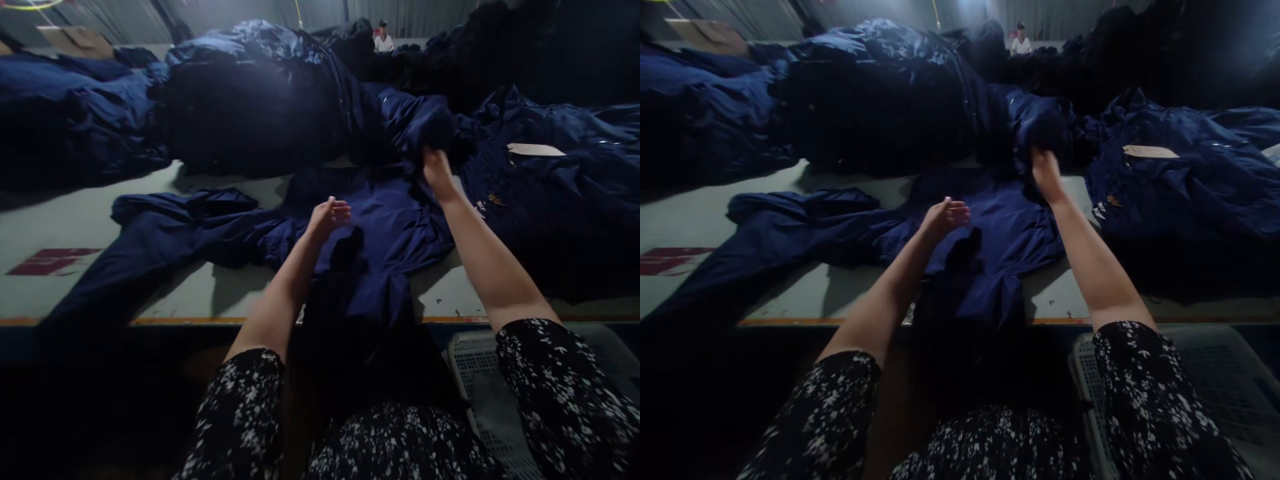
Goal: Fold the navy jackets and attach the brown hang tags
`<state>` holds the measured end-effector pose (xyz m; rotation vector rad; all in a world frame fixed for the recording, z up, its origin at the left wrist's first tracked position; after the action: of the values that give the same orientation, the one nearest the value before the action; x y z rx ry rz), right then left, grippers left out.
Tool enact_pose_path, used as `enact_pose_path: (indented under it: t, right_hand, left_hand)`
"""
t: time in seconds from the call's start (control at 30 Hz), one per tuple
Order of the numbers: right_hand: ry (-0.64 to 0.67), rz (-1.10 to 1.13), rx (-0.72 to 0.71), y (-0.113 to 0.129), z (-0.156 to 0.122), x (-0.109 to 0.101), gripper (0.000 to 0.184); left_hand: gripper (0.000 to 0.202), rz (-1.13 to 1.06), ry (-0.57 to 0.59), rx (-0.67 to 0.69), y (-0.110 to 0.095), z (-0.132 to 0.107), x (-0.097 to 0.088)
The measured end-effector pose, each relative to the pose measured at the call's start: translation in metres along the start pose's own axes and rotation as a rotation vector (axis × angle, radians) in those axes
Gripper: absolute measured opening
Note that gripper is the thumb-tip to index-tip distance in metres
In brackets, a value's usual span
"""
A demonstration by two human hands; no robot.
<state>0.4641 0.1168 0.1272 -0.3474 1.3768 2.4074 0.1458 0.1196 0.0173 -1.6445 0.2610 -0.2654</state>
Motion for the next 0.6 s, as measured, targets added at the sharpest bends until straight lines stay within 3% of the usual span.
enact_pose_path:
  t: [0.1,0.2,0.3,0.43,0.6]
  right_hand:
    - [0.264,0.146,0.130,0.005,-0.009,0.061,0.053]
    - [0.319,0.234,0.257,0.001,-0.034,0.069,0.056]
    - [0.138,0.217,0.385,-0.015,-0.071,0.033,0.048]
    - [-0.155,0.179,0.368,-0.029,-0.123,-0.027,0.034]
    - [-0.349,0.090,0.327,-0.043,-0.170,-0.077,0.028]
  left_hand:
    - [0.061,-0.308,-0.223,-0.134,0.017,-0.014,-0.060]
    - [0.070,-0.354,-0.365,-0.217,0.031,-0.030,-0.091]
    - [0.067,-0.324,-0.351,-0.231,0.036,-0.032,-0.094]
    - [0.034,-0.178,-0.408,-0.217,0.031,-0.025,-0.085]
    - [0.031,0.259,-0.526,-0.055,-0.021,-0.020,-0.090]
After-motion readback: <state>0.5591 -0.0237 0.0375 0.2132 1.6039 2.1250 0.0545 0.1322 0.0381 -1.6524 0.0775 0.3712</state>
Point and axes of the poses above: each hand's wrist, its own z-axis towards the middle knuckle, its own x-axis out of the palm, y = z × x, the point moved 8 cm from there along z, towards the middle knuckle, and after that the axes turned 9 degrees about y, right-handed, at the moved point
